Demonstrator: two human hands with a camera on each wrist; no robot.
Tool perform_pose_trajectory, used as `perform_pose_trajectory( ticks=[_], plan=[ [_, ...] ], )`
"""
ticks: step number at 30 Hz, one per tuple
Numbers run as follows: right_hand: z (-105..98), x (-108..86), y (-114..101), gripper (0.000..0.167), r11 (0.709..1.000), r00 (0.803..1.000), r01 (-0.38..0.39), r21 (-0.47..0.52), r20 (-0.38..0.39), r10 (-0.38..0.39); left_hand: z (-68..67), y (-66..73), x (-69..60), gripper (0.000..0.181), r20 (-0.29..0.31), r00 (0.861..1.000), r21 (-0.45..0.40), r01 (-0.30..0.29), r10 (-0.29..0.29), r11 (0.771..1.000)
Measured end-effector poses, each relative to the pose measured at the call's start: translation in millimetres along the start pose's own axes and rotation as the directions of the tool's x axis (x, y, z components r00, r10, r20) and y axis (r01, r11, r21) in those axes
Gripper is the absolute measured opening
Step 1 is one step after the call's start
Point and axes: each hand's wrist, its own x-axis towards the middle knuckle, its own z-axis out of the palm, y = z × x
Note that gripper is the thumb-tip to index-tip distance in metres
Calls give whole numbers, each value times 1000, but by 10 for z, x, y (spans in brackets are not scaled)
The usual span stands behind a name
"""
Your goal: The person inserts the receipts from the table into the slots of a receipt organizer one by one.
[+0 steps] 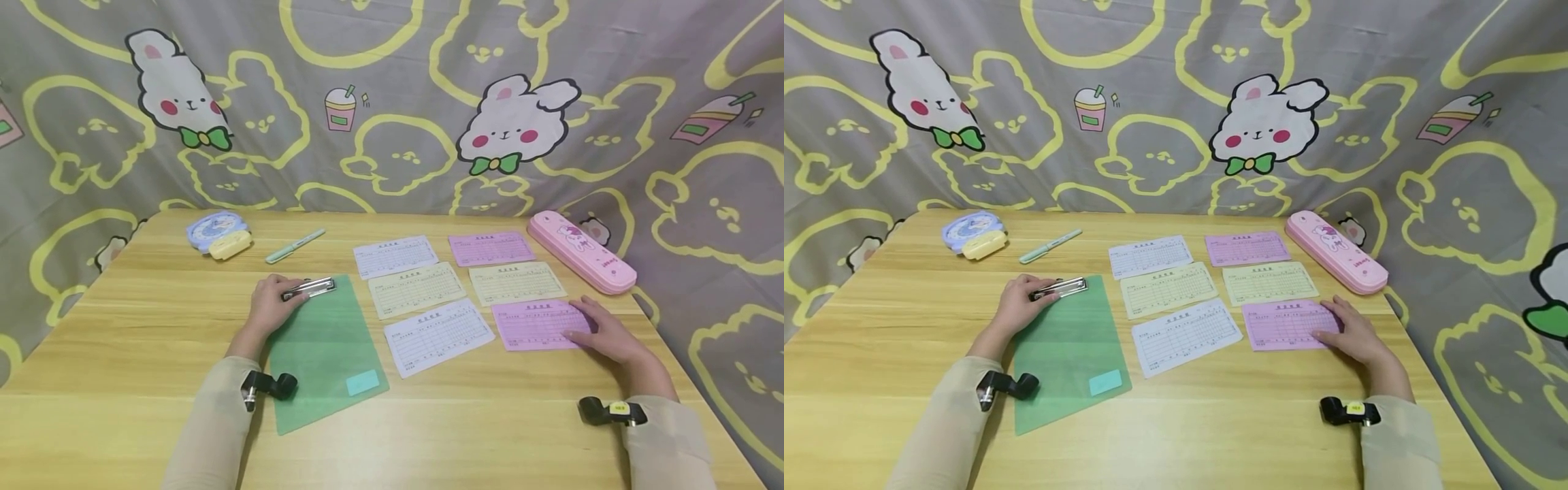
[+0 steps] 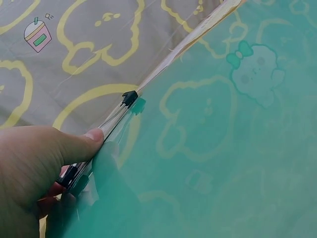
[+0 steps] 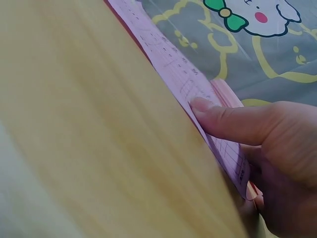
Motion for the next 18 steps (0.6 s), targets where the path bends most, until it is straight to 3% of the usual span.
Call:
perform_pose_trajectory(
  ticks=[8, 12, 15, 18],
  plan=[
    [35, 5, -37, 53, 997, 996, 41, 62, -79, -36, -1, -28, 2, 32, -10, 1000, 31, -6, 6, 1000],
    [46, 23, -69, 48, 994, 979, 106, 1, -173, -104, 4, -29, 5, 33, -2, 1000, 31, 3, -3, 1000],
    [38, 24, -98, 50, 994, 975, 71, -77, -207, -85, 6, -27, 11, 33, 3, 1000, 34, 18, -18, 999],
    [25, 19, -118, 54, 995, 981, 14, -103, -192, -33, 2, -20, 16, 33, 7, 1000, 38, 25, -26, 999]
  ],
)
